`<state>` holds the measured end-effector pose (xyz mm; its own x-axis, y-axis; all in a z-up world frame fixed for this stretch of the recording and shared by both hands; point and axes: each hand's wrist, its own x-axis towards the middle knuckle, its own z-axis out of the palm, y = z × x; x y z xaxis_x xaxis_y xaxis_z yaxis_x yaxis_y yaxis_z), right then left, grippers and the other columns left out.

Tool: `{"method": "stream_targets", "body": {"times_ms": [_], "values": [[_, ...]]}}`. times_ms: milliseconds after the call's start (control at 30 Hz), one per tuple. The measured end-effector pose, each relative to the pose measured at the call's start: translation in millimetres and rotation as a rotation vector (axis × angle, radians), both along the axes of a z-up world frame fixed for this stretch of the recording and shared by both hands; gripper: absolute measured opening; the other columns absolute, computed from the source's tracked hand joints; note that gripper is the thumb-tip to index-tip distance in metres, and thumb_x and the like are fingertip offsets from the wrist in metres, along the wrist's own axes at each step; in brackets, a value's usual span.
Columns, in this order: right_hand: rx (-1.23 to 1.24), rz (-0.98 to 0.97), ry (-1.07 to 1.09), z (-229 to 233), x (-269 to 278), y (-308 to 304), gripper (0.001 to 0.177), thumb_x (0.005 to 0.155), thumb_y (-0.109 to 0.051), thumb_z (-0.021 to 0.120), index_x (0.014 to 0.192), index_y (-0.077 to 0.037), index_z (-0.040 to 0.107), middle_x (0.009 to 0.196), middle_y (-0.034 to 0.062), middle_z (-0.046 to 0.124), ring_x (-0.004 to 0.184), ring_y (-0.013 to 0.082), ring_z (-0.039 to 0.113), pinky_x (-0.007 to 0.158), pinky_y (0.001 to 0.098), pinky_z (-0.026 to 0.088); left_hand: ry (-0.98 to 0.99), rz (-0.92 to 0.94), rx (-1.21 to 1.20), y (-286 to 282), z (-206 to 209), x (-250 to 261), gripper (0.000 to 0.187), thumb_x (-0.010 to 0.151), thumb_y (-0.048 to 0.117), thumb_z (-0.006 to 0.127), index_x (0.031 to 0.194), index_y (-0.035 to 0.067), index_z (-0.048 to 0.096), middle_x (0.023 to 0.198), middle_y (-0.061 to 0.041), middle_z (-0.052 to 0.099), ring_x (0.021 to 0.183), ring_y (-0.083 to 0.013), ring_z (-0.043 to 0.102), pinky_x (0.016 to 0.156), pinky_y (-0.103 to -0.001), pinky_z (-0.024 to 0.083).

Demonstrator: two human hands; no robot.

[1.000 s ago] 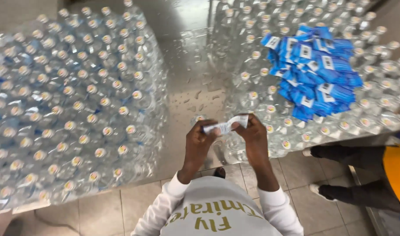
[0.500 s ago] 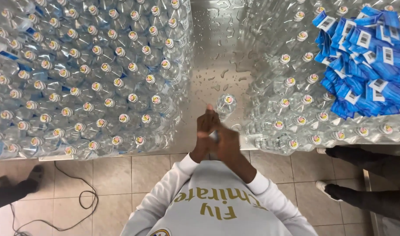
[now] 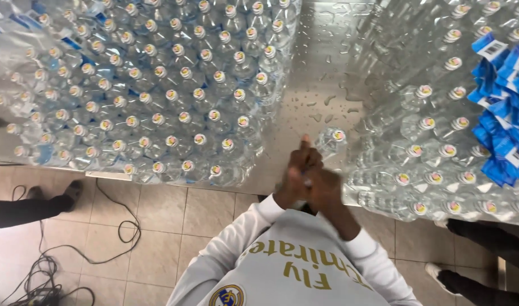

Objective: Manually applying plastic sleeve labels to water bottles on a production table.

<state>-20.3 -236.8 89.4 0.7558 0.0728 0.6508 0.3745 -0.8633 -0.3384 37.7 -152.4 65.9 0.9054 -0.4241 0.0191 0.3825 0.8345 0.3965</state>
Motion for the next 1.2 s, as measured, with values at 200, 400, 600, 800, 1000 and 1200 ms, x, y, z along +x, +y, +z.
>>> {"method": "stream_targets", "body": {"times_ms": [200, 400, 600, 800, 1000, 1200], "values": [[0.024, -0.135, -0.082, 10, 18, -15, 0.057, 0.114, -0.03, 0.066, 0.062, -0.015, 0.047, 0.048, 0.0045, 0.043, 0.039, 0.0295, 0.05, 0.041, 0.0401, 0.039, -0.145, 0.024, 0.532, -20, 28, 22, 0.061, 0.112, 0.041, 0.057, 0.056, 0.016, 0.049, 0.05, 0.005, 0.038, 0.045, -0.0051, 0.032, 0.047, -0.025, 0.024], [-0.097, -0.267, -0.133, 3, 39, -63, 0.056, 0.112, -0.031, 0.07, 0.062, -0.016, 0.05, 0.05, 0.0046, 0.038, 0.041, 0.0304, 0.049, 0.045, 0.0406, 0.042, -0.088, 0.01, 0.723, -17, 93, 10, 0.069, 0.117, 0.051, 0.051, 0.055, 0.025, 0.04, 0.047, 0.005, 0.035, 0.046, -0.0046, 0.026, 0.046, -0.026, 0.02], [0.504, -0.311, 0.042, 39, 26, -61, 0.05, 0.11, -0.028, 0.083, 0.068, -0.015, 0.058, 0.042, 0.0015, 0.037, 0.042, 0.017, 0.042, 0.052, 0.0318, 0.037, -0.163, -0.025, 0.61, 3, 88, 15, 0.069, 0.118, 0.072, 0.043, 0.1, 0.012, 0.072, 0.082, -0.001, 0.065, 0.074, -0.0086, 0.061, 0.068, -0.027, 0.048], [0.659, -0.426, 0.332, 80, 22, -52, 0.025, 0.106, -0.034, 0.091, 0.104, -0.016, 0.074, 0.07, 0.0075, 0.07, 0.056, 0.0152, 0.052, 0.061, 0.0339, 0.046, -0.229, -0.115, 0.718, 22, 63, 13, 0.043, 0.093, 0.022, 0.094, 0.125, -0.001, 0.076, 0.113, -0.018, 0.077, 0.102, -0.0161, 0.072, 0.095, -0.032, 0.059], [0.922, -0.244, 0.698, 127, 21, -42, 0.02, 0.107, -0.017, 0.077, 0.123, -0.007, 0.075, 0.104, 0.0154, 0.071, 0.075, 0.0188, 0.062, 0.062, 0.0344, 0.062, -0.186, 0.004, 0.778, 22, 85, 23, 0.037, 0.085, 0.027, 0.099, 0.102, 0.001, 0.079, 0.088, -0.011, 0.074, 0.079, -0.0101, 0.063, 0.07, -0.026, 0.055], [1.069, 0.003, 0.68, 95, 17, -66, 0.051, 0.099, -0.033, 0.081, 0.137, -0.001, 0.072, 0.121, 0.0221, 0.075, 0.121, 0.0289, 0.068, 0.103, 0.0482, 0.055, -0.232, 0.06, 0.814, 15, 76, 29, 0.024, 0.087, 0.022, 0.094, 0.093, 0.005, 0.077, 0.063, 0.002, 0.054, 0.056, -0.0025, 0.05, 0.047, -0.015, 0.04]]}}
